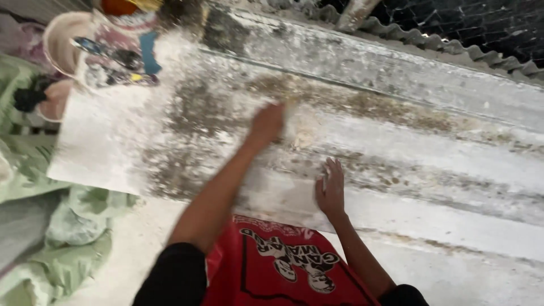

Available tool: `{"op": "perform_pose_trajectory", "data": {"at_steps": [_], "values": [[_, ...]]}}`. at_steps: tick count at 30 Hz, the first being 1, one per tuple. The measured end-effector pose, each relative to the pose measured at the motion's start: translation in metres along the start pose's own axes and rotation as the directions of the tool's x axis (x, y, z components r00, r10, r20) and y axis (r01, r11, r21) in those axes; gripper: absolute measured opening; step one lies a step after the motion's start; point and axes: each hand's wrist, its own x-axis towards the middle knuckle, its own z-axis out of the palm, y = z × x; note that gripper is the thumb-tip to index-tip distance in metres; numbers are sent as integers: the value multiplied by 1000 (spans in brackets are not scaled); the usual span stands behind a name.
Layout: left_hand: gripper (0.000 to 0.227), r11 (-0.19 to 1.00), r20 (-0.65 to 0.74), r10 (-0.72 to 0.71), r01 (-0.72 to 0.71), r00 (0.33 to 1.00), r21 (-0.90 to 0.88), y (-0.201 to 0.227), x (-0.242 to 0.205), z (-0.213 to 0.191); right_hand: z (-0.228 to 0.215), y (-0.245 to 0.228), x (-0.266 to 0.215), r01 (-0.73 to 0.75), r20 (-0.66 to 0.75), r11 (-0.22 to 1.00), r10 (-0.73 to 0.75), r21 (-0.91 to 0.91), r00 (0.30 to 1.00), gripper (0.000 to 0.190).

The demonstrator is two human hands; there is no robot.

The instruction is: The person cleans architectural plaster molds with a scraper and mixes a plaster compound in a bowl by hand and with a brush.

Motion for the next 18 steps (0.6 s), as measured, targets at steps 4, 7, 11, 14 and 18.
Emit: {"op": "perform_pose_trajectory", "data": {"at_steps": [4,7,11,14,18], "values": [[35,943,-177,-212,249,961,223,-47,-2,-122,-24,53,-1,39,-66,987,-50,-159,997,49],[47,770,-281,-384,473,880,429,-60,8,-84,-27,65,-2,78,-124,968,-110,-237,986,47],[22,910,-246,14,89,969,405,115,26,52,-27,69,1,38,-171,998,-47,-55,984,53],[23,975,-100,99,-77,990,207,188,37,91,-25,70,0,33,-218,999,-37,-21,975,52],[45,939,246,-22,104,969,-327,194,-14,-57,-17,81,-9,-19,-220,999,11,-32,976,55]]}}
